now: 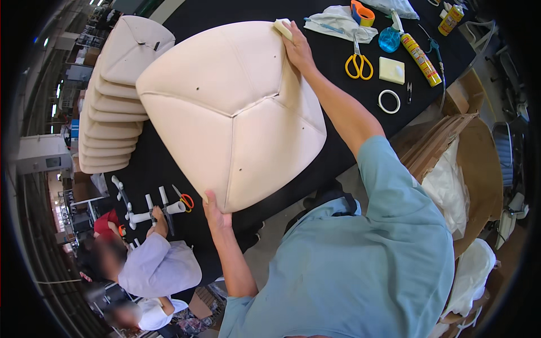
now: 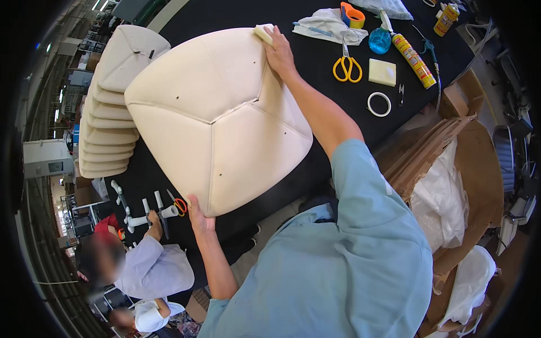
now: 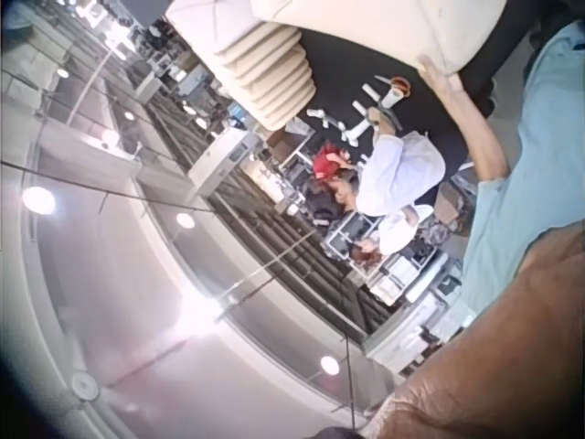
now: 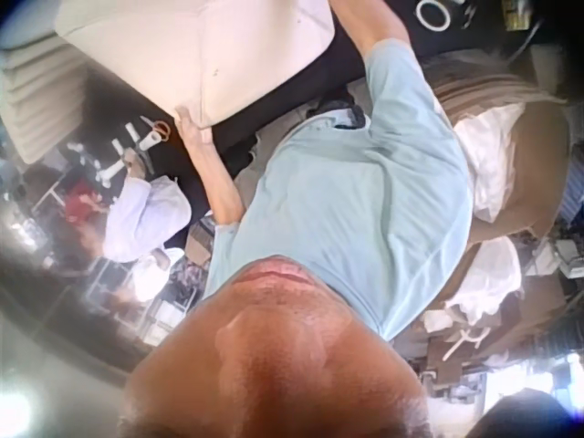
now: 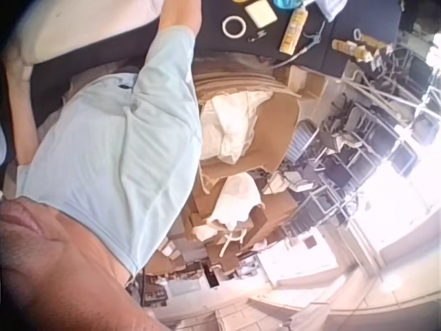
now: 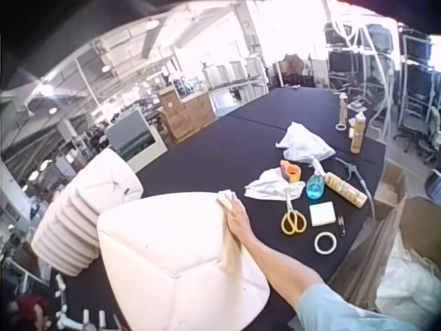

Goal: Trimming loose threads with scissors and wiping down a beige upholstered furniture part with a sponge in a factory setting.

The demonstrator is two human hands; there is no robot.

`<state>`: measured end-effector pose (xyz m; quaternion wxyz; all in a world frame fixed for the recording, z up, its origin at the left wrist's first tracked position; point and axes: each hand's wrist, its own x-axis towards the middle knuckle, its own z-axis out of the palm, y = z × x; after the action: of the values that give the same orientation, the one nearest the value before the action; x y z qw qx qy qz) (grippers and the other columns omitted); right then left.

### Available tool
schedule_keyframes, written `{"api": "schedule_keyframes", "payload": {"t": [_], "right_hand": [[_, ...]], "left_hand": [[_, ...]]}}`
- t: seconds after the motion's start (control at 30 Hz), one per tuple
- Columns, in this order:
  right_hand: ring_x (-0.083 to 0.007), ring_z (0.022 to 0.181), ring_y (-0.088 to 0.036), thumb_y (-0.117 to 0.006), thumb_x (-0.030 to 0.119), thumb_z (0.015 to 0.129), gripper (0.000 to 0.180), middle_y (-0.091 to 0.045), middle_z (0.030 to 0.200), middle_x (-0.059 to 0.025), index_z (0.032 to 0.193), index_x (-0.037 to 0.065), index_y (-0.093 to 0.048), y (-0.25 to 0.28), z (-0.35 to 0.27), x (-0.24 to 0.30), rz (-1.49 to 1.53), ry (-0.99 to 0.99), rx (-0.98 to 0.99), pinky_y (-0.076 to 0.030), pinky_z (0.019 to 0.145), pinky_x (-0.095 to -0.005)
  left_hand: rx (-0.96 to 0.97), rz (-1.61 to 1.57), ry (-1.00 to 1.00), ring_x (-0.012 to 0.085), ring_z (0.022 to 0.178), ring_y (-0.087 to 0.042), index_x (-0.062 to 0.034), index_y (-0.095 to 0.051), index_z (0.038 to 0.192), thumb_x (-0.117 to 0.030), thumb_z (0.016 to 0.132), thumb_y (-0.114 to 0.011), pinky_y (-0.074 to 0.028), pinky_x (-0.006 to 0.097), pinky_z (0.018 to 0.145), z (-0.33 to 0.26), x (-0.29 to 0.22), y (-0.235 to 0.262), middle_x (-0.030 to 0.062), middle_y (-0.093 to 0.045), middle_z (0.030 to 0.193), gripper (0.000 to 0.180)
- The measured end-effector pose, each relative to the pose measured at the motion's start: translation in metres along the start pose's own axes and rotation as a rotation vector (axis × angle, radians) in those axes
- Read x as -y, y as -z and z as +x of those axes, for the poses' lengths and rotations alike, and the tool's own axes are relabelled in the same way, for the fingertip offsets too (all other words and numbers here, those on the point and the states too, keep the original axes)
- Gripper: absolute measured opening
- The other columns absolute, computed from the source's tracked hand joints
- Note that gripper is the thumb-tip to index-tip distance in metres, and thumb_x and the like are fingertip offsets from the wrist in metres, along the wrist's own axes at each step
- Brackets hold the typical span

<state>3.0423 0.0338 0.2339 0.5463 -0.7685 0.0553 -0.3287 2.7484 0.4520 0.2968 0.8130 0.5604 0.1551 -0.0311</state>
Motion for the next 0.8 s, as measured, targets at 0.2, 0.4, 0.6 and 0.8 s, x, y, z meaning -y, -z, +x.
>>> {"api": "schedule_keyframes", "payload": {"t": [0.2, 0.4, 0.6, 0.8], "right_hand": [[-0.0409, 0.149, -0.031, -0.065, 0.006, 0.089, 0.063, -0.039, 0.159, -0.0174, 0.15, 0.007, -0.047, 0.029, -0.125, 0.028, -0.271, 0.072, 0.132, -0.025, 0.123, -0.0477], [-0.0425, 0.15, -0.028, -0.067, 0.011, 0.089, 0.064, -0.037, 0.16, -0.0189, 0.149, 0.007, -0.048, 0.026, -0.096, 0.04, -0.416, 0.158, 0.148, -0.023, 0.123, -0.0526], [-0.0451, 0.147, -0.032, -0.053, 0.02, 0.1, 0.055, -0.041, 0.156, -0.0239, 0.149, -0.002, -0.042, 0.003, -0.066, 0.043, -0.266, -0.151, -0.054, -0.024, 0.123, -0.0492], [-0.0411, 0.153, -0.023, -0.064, 0.0, 0.085, 0.069, -0.03, 0.164, -0.0188, 0.151, 0.008, -0.045, 0.032, -0.217, 0.111, -0.297, 0.132, 0.308, -0.018, 0.125, -0.0538]], "left_hand": [[-0.04, -0.048, -0.059, 0.033, 0.128, -0.058, 0.0021, -0.043, 0.145, -0.041, 0.094, -0.071, -0.051, 0.05, 0.106, -0.009, 0.013, 0.007, 0.0164, -0.057, 0.141, 0.072], [0.023, -0.1, -0.043, 0.0327, 0.13, -0.056, 0.0005, -0.043, 0.146, -0.041, 0.094, -0.072, -0.05, 0.05, 0.107, -0.007, 0.019, 0.005, 0.0154, -0.055, 0.144, 0.072], [0.035, -0.084, 0.009, 0.0321, 0.13, -0.057, -0.0011, -0.044, 0.146, -0.04, 0.094, -0.072, -0.05, 0.05, 0.107, -0.007, 0.009, 0.001, 0.0148, -0.056, 0.143, 0.071], [0.048, -0.118, 0.006, 0.032, 0.131, -0.056, -0.0009, -0.043, 0.147, -0.04, 0.095, -0.07, -0.049, 0.05, 0.108, -0.002, 0.022, 0.015, 0.015, -0.055, 0.145, 0.071]]}}
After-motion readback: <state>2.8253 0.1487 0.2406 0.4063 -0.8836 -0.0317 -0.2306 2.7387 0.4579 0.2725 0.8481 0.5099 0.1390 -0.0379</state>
